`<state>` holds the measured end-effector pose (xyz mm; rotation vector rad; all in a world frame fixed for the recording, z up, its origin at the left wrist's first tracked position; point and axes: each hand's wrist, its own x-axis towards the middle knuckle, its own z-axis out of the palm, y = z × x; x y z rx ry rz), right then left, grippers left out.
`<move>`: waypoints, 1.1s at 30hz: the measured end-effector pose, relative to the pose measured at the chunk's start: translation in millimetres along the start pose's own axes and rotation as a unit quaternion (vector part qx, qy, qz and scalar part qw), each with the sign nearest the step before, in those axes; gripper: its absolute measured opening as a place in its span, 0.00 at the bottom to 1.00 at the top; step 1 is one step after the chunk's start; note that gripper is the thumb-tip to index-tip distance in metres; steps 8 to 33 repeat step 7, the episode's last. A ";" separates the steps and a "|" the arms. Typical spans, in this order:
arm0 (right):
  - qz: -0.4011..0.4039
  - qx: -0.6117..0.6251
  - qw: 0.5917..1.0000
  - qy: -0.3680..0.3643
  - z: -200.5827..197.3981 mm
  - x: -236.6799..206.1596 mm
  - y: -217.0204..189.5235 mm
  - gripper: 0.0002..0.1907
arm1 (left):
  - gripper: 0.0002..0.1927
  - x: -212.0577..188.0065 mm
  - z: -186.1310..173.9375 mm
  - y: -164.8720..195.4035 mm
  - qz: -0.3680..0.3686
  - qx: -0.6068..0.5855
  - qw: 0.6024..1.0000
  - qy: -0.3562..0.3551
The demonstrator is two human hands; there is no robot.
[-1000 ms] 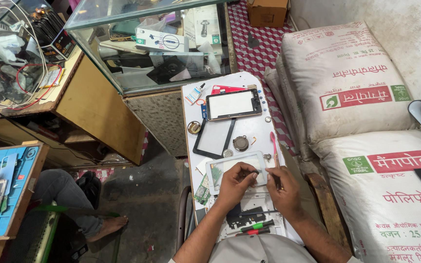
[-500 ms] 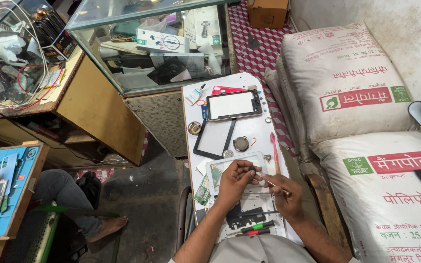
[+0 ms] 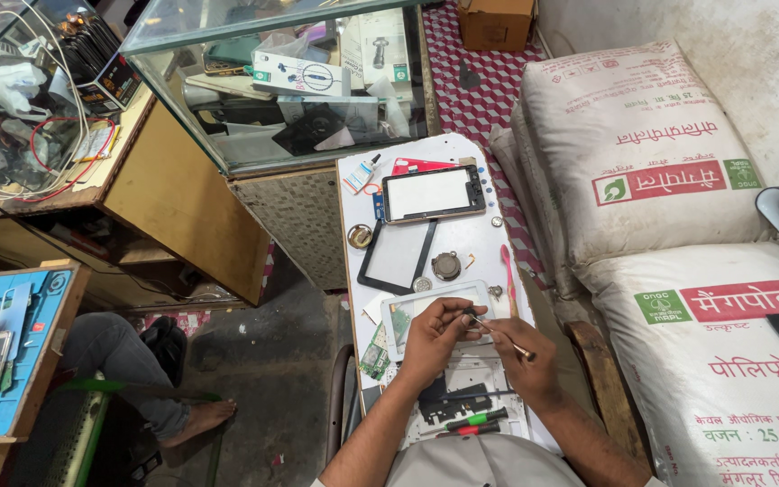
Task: The person sits at a cluttered repair bench and works on a small round electronic component, holding it in one hand while using a small screwdriver-like tool with the other hand to pry and work on its parts. They continue manipulating the component and tool over the disassembled phone parts on the bench.
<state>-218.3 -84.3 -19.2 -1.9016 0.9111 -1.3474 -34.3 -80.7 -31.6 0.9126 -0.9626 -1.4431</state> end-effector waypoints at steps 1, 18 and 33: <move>-0.006 -0.001 1.000 -0.001 0.2 0.2 0.1 0.08 | 0.13 -0.1 0.0 -0.6 0.000 -0.003 1.000 -0.001; -0.023 0.009 1.000 -0.009 0.2 1.1 0.1 0.08 | 0.13 0.0 -1.2 -7.9 0.017 0.001 1.000 -0.013; -0.023 0.009 1.000 -0.009 0.2 1.1 0.1 0.08 | 0.13 0.0 -1.2 -7.9 0.017 0.001 1.000 -0.013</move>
